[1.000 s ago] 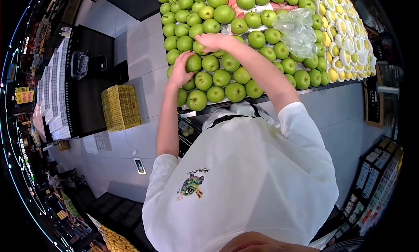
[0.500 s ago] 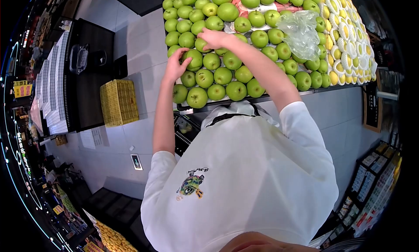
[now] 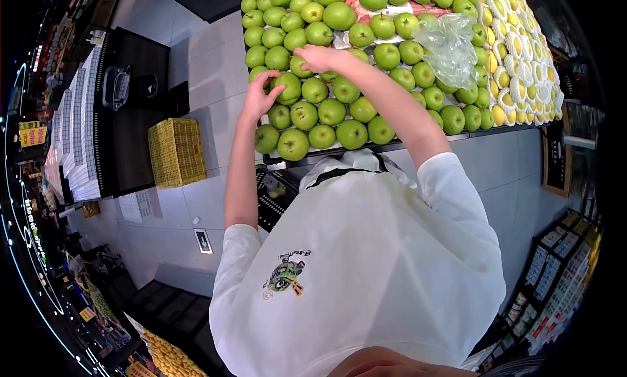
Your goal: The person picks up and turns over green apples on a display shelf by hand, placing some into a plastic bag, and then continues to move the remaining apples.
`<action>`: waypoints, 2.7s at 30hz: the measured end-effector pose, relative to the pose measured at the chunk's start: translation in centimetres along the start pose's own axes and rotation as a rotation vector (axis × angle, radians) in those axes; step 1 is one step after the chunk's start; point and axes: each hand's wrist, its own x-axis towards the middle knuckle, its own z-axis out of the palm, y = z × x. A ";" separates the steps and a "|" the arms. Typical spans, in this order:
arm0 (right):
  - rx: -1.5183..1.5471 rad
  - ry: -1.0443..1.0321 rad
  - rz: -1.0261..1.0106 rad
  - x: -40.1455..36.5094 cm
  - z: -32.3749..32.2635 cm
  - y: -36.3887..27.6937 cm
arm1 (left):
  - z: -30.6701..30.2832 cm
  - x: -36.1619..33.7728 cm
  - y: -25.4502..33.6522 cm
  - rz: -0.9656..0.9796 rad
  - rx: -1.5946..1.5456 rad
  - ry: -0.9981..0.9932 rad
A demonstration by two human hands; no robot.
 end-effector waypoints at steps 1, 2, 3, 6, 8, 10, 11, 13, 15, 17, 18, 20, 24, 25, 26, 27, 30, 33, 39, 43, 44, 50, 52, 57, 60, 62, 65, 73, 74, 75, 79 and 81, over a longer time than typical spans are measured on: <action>-0.001 0.001 0.000 -0.1 0.2 0.2 | -0.1 0.1 0.0 -0.001 0.027 -0.002; 0.034 0.023 -0.009 -0.3 0.5 0.3 | -0.2 0.1 0.0 -0.001 0.055 -0.004; 0.070 0.044 -0.018 -0.7 0.5 0.3 | -0.2 0.1 0.0 0.000 0.055 -0.003; 0.093 0.078 -0.038 -1.9 -0.1 1.0 | -0.3 -0.2 0.2 -0.087 0.045 0.042; 0.108 0.098 -0.045 -2.5 -0.6 1.2 | -0.6 -0.3 0.6 -0.053 0.048 0.064; 0.121 0.117 -0.052 -2.4 -0.4 2.0 | -0.3 -0.3 -0.8 -0.063 -0.020 0.071; 0.119 0.144 -0.066 -2.1 -0.3 2.2 | -0.2 -0.2 -1.5 -0.071 -0.087 0.078; 0.118 0.167 -0.078 -3.0 -1.0 0.9 | -0.2 -0.2 -1.7 -0.078 -0.124 0.080; -0.020 0.319 0.034 -4.6 -2.5 -2.6 | -0.3 -0.3 -1.9 -0.082 -0.164 0.083; -0.015 0.371 -0.018 -3.9 -2.2 -4.2 | -0.9 -0.3 -2.3 -0.127 -0.179 0.292; -0.007 0.425 -0.074 -3.4 -2.0 -4.9 | -1.4 -0.4 -3.4 -0.128 -0.181 0.294; 0.028 0.427 -0.088 -2.5 -1.0 -6.0 | -2.3 -0.9 -7.3 -0.084 -0.253 0.567; 0.053 0.348 -0.220 -1.1 0.9 -7.2 | -2.2 -3.5 -5.5 -0.663 -0.122 0.310; 0.030 0.299 -0.212 -0.8 1.6 -7.5 | -1.6 -4.2 -5.6 -0.615 -0.221 0.296; 0.005 0.250 -0.203 -0.4 2.2 -7.6 | -1.4 -4.3 -6.0 -0.617 -0.226 0.303; -0.015 0.255 -0.215 -0.2 2.7 -7.6 | -1.1 -4.4 -6.2 -0.572 -0.235 0.314; -0.007 0.263 -0.229 -0.3 3.7 -7.5 | -1.1 -5.2 -7.1 -0.520 -0.268 0.297; 0.006 0.277 -0.218 -0.2 3.9 -7.4 | -1.3 -5.8 -7.4 -0.384 -0.104 0.200; 0.159 0.368 -0.166 -0.2 3.1 -7.5 | -1.9 -6.2 -7.5 -0.521 -0.417 0.229; 0.190 0.396 -0.176 -0.5 2.7 -7.4 | -1.8 -6.8 -8.1 -0.404 -0.355 0.203; 0.193 0.400 -0.172 -0.7 2.6 -7.6 | -1.6 -7.0 -8.5 -0.315 -0.275 0.168; 0.161 0.387 -0.165 -0.4 3.5 -7.5 | -1.3 -6.7 -7.9 -0.241 -0.412 0.079; 0.138 0.367 -0.160 -0.4 3.9 -7.5 | -1.2 -6.7 -8.4 -0.236 -0.407 0.078; 0.011 0.352 -0.127 -0.9 4.6 -8.6 | -2.1 -6.8 -8.1 -0.152 -0.313 0.039; -0.071 0.385 -0.140 -1.1 5.0 -9.2 | -2.3 -6.7 -7.1 -0.170 -0.210 0.033; -0.076 0.383 -0.130 -0.9 5.2 -9.3 | -1.9 -6.6 -7.2 -0.072 -0.137 0.084; -0.077 0.369 -0.106 -0.9 5.6 -9.5 | -1.5 -6.5 -7.0 -0.020 -0.073 0.117; -0.085 0.385 -0.039 -0.6 6.4 -9.8 | -2.3 -6.9 -6.8 -0.006 -0.064 0.158; -0.085 0.382 -0.035 -0.5 6.4 -9.8 | -2.4 -7.0 -6.7 -0.059 -0.127 0.167; -0.084 0.379 -0.031 -0.5 6.4 -9.7 | -2.4 -7.2 -7.3 -0.057 -0.126 0.166; -0.079 0.384 -0.031 -0.6 6.4 -9.7 | -2.8 -8.1 -9.1 -0.118 -0.487 0.176; -0.079 0.378 -0.029 -0.7 6.5 -9.7 | -3.2 -8.2 -9.5 -0.129 -0.590 0.179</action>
